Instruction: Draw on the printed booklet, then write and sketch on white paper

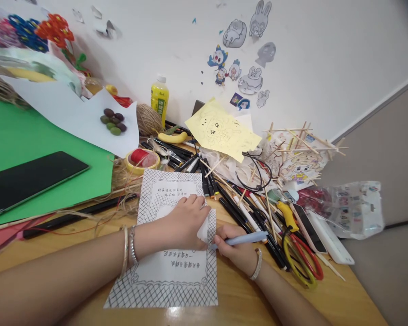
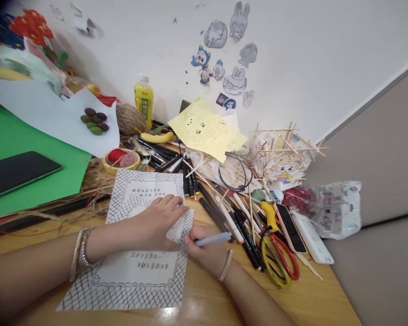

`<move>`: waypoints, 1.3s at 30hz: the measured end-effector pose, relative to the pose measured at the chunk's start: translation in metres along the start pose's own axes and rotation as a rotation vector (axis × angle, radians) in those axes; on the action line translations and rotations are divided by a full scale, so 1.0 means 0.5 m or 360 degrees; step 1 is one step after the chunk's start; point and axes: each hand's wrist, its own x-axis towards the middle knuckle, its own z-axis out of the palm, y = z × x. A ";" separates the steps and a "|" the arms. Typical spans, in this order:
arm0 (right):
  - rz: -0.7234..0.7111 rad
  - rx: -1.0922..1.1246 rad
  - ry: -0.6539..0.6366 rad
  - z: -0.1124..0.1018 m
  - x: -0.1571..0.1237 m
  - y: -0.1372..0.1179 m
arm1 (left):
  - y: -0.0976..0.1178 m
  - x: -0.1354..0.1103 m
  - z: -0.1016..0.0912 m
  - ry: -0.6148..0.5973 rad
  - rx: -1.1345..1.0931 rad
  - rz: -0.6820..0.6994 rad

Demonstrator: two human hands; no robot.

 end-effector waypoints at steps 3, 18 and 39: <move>0.0001 -0.0035 -0.0007 -0.001 -0.001 0.000 | -0.001 0.000 0.001 0.0009 0.0005 0.0009; 0.0064 0.0086 0.0036 -0.001 -0.001 -0.006 | -0.001 -0.001 0.001 0.0019 -0.0002 -0.0005; 0.0108 0.0177 -0.0023 -0.003 -0.001 -0.008 | -0.001 0.000 0.001 -0.0009 0.0002 -0.0028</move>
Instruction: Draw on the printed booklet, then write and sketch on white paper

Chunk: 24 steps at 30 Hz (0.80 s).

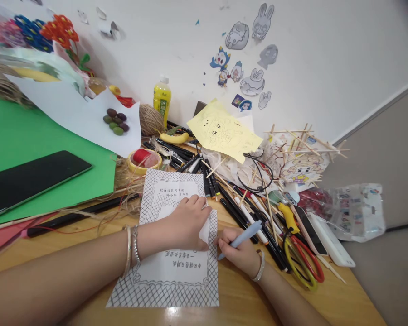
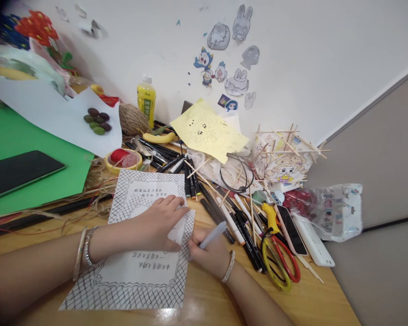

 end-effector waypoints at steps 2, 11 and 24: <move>0.0045 0.0072 -0.0004 -0.001 0.000 -0.004 | -0.001 0.001 0.002 0.0008 -0.0009 0.0002; 0.0051 0.0106 0.0120 0.004 -0.003 -0.009 | -0.011 0.007 0.008 0.0107 -0.0053 -0.0014; -0.0129 -0.0225 0.0098 0.001 0.004 0.000 | -0.006 -0.002 0.005 -0.0025 0.0011 0.0073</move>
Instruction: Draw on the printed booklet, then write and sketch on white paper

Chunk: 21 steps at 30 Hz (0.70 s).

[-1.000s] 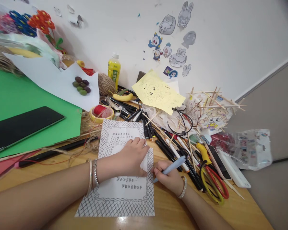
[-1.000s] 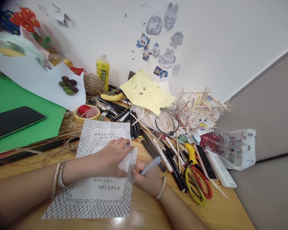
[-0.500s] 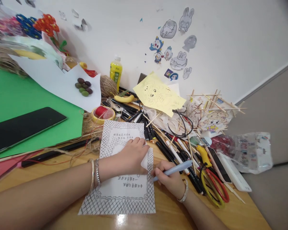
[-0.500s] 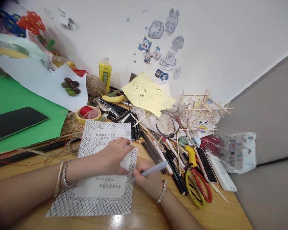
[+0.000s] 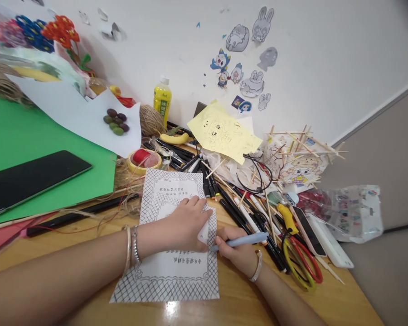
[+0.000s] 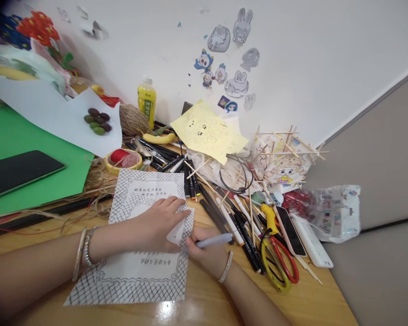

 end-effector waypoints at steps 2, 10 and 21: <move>-0.0007 -0.0007 -0.0008 0.000 0.000 0.000 | -0.001 0.000 0.001 -0.0002 0.0002 0.0001; 0.0069 0.0103 0.0020 0.003 -0.003 0.001 | 0.000 0.001 0.000 -0.0006 0.0016 0.0009; 0.0079 0.0181 -0.0008 0.004 -0.002 0.005 | 0.000 0.001 -0.001 -0.0029 0.0032 -0.0011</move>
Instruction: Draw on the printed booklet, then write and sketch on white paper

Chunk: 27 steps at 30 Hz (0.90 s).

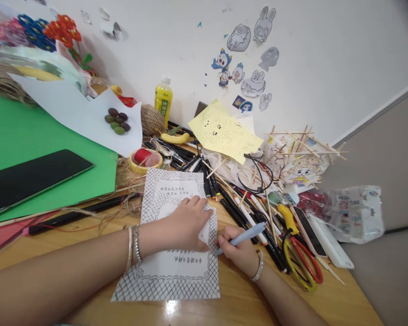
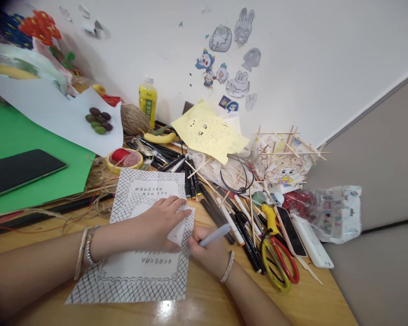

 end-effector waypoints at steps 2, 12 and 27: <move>0.0004 -0.0005 -0.0001 -0.001 0.000 0.000 | 0.000 0.000 0.000 0.0000 -0.0001 0.0004; 0.0105 0.0078 -0.0065 -0.003 -0.002 -0.001 | -0.001 0.001 0.003 0.0005 -0.0010 -0.0007; -0.0013 -0.0071 -0.0020 0.003 -0.008 0.002 | -0.007 0.003 0.005 0.0042 0.0008 0.0021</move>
